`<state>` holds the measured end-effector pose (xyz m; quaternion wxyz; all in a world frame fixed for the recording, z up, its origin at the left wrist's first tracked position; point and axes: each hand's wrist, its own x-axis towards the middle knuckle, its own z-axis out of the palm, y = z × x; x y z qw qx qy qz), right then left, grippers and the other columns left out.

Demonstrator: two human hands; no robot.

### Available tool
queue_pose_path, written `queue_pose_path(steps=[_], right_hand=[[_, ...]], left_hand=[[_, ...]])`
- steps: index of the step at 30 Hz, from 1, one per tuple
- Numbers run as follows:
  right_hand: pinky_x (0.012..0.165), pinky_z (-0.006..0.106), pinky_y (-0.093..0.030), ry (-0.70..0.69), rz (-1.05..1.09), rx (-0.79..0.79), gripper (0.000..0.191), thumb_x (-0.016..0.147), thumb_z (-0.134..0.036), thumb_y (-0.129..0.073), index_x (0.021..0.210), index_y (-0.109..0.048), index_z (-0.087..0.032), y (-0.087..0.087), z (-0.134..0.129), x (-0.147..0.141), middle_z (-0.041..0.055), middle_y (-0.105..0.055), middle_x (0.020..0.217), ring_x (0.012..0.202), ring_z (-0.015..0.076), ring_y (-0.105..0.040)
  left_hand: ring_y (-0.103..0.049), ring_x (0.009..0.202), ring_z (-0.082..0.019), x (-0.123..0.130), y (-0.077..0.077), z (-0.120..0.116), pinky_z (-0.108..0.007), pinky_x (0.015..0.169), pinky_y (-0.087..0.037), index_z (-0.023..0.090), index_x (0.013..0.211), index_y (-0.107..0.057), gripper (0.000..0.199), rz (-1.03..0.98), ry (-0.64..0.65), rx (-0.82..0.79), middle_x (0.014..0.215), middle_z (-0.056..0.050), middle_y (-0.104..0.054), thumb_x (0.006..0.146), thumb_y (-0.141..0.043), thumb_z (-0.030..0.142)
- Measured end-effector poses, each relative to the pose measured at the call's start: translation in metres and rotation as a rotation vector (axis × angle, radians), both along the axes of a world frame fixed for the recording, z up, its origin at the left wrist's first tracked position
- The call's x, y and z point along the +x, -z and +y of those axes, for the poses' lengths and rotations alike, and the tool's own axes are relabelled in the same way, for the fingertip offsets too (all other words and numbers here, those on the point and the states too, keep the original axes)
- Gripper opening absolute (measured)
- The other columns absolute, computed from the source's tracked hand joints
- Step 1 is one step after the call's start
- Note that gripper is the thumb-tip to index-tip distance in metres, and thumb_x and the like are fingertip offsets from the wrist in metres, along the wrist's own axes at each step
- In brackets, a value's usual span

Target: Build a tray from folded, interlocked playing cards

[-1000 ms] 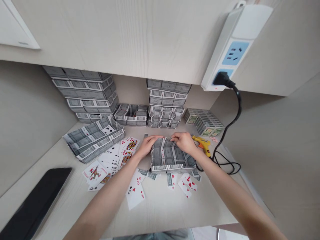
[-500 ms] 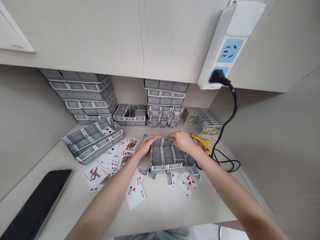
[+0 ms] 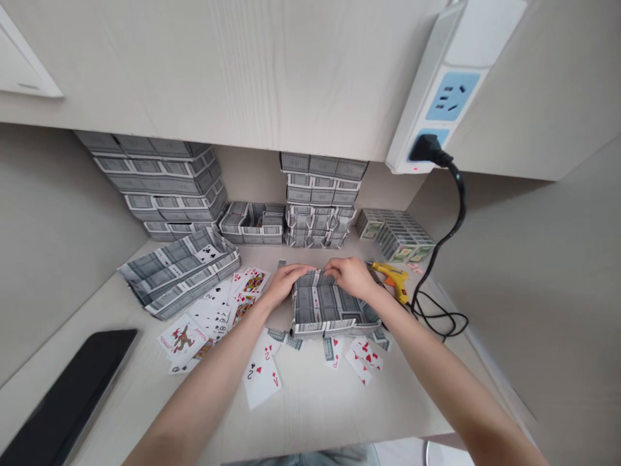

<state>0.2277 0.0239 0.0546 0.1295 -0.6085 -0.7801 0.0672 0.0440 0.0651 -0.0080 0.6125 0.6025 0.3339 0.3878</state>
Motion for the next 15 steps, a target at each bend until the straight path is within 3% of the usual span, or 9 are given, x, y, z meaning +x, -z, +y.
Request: queue_pose_path(steps=[10, 15], right_hand=[[0.065, 0.024, -0.039, 0.036, -0.214, -0.045, 0.026, 0.084, -0.028, -0.043, 0.091, -0.067, -0.023, -0.007, -0.004, -0.009, 0.0079, -0.069, 0.083, 0.08, 0.0194, -0.062], [0.071, 0.027, -0.041, 0.029, -0.29, -0.064, 0.03, 0.086, -0.027, -0.039, 0.096, -0.067, -0.022, -0.008, -0.008, -0.011, 0.0103, -0.069, 0.09, 0.085, 0.022, -0.062]], left_hand=[[-0.06, 0.092, -0.022, 0.004, -0.004, -0.004, -0.032, 0.086, -0.043, 0.013, 0.086, -0.069, 0.03, -0.042, -0.017, -0.009, 0.096, -0.006, -0.069, 0.073, -0.053, 0.035], [-0.06, 0.094, -0.021, 0.005, -0.007, -0.006, -0.032, 0.088, -0.041, 0.013, 0.086, -0.069, 0.031, -0.039, -0.055, -0.009, 0.096, -0.006, -0.068, 0.072, -0.053, 0.035]])
